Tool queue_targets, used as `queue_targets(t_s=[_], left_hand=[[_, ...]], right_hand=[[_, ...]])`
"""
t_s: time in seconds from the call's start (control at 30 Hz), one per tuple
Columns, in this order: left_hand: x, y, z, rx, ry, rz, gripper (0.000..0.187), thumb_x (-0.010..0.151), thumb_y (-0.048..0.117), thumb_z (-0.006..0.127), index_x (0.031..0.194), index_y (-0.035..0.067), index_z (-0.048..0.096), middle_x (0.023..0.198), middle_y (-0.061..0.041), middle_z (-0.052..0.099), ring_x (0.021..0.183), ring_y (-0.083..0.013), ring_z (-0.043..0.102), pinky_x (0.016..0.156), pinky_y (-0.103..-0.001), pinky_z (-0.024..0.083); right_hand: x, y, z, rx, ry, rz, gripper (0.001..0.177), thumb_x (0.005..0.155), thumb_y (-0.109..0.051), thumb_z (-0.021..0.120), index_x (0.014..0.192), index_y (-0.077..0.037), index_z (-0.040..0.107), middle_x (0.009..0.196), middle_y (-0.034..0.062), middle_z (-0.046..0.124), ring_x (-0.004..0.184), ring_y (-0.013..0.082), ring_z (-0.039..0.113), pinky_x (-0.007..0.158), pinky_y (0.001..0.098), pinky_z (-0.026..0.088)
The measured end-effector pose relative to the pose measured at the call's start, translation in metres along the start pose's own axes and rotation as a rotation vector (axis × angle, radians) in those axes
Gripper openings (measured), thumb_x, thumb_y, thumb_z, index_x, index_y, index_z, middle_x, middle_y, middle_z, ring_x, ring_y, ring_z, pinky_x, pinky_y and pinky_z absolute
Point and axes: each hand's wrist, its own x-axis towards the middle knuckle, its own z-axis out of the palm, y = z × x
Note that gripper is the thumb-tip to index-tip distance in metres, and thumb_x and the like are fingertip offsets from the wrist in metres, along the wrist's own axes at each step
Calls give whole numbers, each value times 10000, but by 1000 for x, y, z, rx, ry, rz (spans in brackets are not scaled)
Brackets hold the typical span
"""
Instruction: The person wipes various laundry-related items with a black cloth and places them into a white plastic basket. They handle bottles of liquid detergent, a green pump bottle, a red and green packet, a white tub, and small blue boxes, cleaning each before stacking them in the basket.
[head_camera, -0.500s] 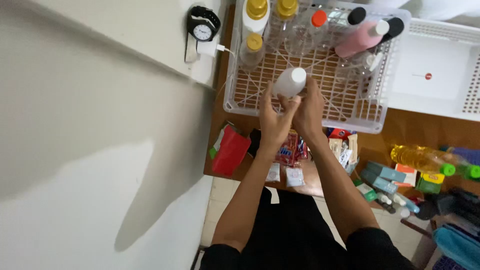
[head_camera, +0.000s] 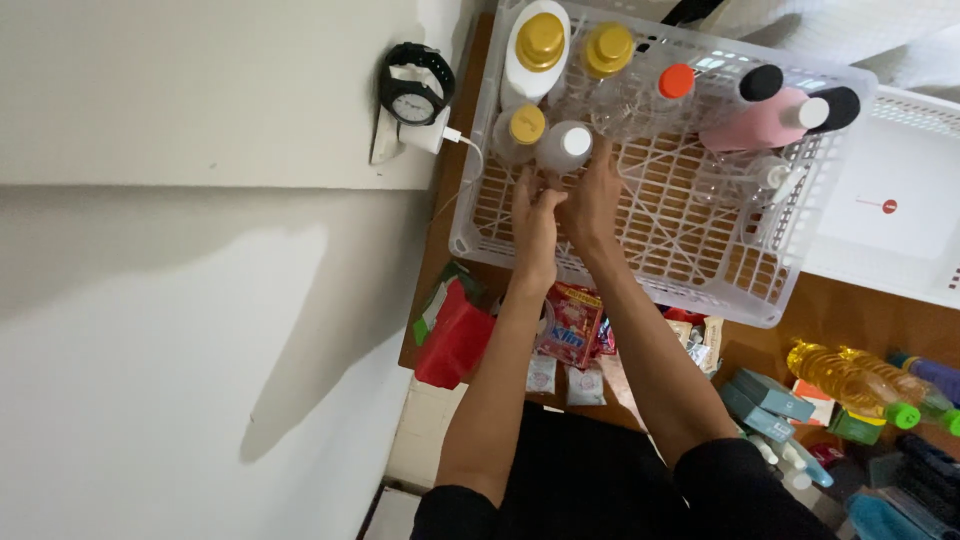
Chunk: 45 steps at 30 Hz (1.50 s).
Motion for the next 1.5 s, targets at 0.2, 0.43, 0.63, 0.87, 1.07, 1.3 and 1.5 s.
queue_targets(t_s=[0.2, 0.43, 0.63, 0.87, 1.07, 1.3, 1.5], left_hand=[[4, 5, 0, -77, 15, -14, 821, 852, 119, 596, 1599, 35, 268, 1518, -139, 454, 1382, -251, 452, 1142, -369, 342], [-5, 6, -5, -3, -32, 25, 822, 859, 169, 601, 1598, -23, 298, 1529, -240, 438, 1400, -310, 446, 1154, -403, 346], [-17, 7, -11, 16, 30, -99, 916, 829, 187, 622, 1615, 14, 183, 1599, -185, 339, 1433, -276, 390, 1161, -405, 311], [-66, 3, -27, -25, -168, 86, 809, 917, 154, 601, 1604, -36, 219, 1605, -270, 316, 1440, -312, 401, 1173, -426, 367], [-138, -6, -41, 332, -411, 196, 589, 958, 67, 563, 1520, -56, 437, 1551, -235, 479, 1446, -286, 467, 1196, -387, 389], [-219, -47, -6, 627, -679, 128, 395, 961, 72, 619, 1347, -10, 621, 1333, -160, 663, 1180, -244, 665, 1052, -367, 526], [-272, -68, 57, 892, -848, 334, 324, 939, 95, 660, 1250, 9, 692, 1191, -182, 717, 1116, -266, 705, 989, -374, 547]], right_hand=[[4, 4, 10, -15, -46, 36, 638, 874, -46, 827, 1388, 16, 454, 1246, 285, 638, 1139, 420, 677, 877, 479, 572], [7, 4, 9, 20, -81, 49, 637, 871, -65, 840, 1336, 27, 415, 1172, 260, 672, 1061, 390, 722, 808, 490, 580], [8, 1, 4, 26, -34, 37, 720, 803, -91, 873, 1337, 36, 407, 1168, 297, 692, 1071, 416, 702, 820, 492, 584], [-42, -19, -52, -53, 13, -22, 699, 850, -65, 825, 1392, 87, 412, 1246, 354, 609, 1101, 466, 653, 891, 484, 551], [-159, -57, -132, -63, 136, 41, 320, 902, -89, 756, 1188, 9, 651, 1092, 218, 683, 979, 371, 690, 839, 452, 555], [-284, -53, -228, -127, 271, 220, 262, 906, -104, 758, 1153, -30, 709, 1026, 179, 707, 840, 295, 701, 756, 412, 553], [-305, 2, -319, -348, 502, 423, 282, 967, -109, 737, 1222, 5, 702, 995, 171, 704, 821, 317, 673, 752, 426, 535]])
